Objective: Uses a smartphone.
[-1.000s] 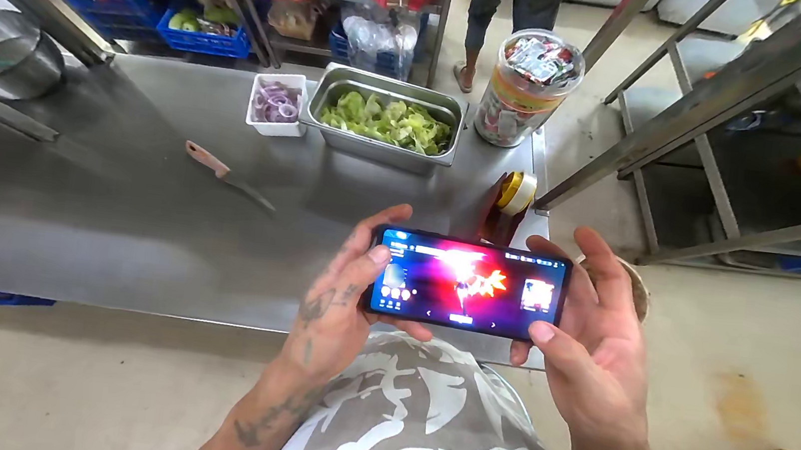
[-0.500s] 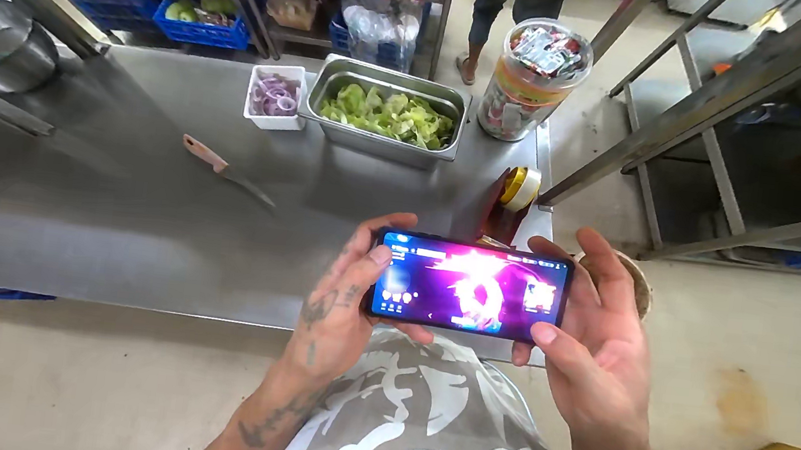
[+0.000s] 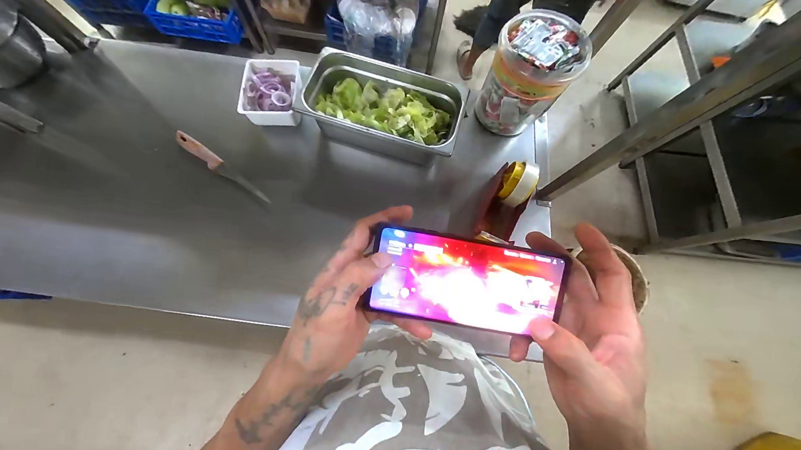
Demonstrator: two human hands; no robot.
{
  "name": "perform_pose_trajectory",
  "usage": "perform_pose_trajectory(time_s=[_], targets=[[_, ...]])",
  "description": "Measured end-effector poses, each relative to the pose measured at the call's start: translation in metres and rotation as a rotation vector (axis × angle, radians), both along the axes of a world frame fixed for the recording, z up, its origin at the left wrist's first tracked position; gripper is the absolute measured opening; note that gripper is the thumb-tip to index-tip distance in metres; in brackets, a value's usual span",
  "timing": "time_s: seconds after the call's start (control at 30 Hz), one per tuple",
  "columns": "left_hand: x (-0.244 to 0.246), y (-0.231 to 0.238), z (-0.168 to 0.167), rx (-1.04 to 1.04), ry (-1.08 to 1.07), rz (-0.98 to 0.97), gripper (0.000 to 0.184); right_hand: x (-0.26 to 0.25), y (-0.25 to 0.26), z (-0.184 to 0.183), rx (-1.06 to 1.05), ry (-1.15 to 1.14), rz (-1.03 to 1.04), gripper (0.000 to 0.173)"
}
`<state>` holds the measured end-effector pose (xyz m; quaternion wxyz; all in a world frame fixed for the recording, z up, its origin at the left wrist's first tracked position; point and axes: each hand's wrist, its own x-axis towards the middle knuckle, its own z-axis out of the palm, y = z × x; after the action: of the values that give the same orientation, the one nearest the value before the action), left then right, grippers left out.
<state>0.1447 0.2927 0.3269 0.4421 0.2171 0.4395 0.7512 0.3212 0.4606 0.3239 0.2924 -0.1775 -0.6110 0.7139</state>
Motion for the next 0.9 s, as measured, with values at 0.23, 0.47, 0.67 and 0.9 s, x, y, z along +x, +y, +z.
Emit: perform_pose_trajectory(time_s=[0.23, 0.47, 0.67, 0.9], targets=[[-0.0091, 0.0002, -0.0031, 0.074, 0.032, -0.101, 0.072, 0.0009, 0.0021, 0.0024, -0.007, -0.001, -0.011, 0.089], [-0.0070, -0.0002, -0.0022, 0.044, 0.067, -0.081, 0.070, 0.0007, 0.0013, 0.0009, -0.013, 0.008, -0.011, 0.088], [-0.0038, -0.0021, 0.0044, -0.016, 0.070, -0.059, 0.072, 0.0010, 0.0001, 0.0024, -0.020, -0.003, -0.013, 0.087], [-0.0034, -0.0011, 0.0031, 0.013, 0.071, -0.036, 0.070, -0.0010, 0.0013, 0.0022, -0.004, 0.014, 0.014, 0.087]])
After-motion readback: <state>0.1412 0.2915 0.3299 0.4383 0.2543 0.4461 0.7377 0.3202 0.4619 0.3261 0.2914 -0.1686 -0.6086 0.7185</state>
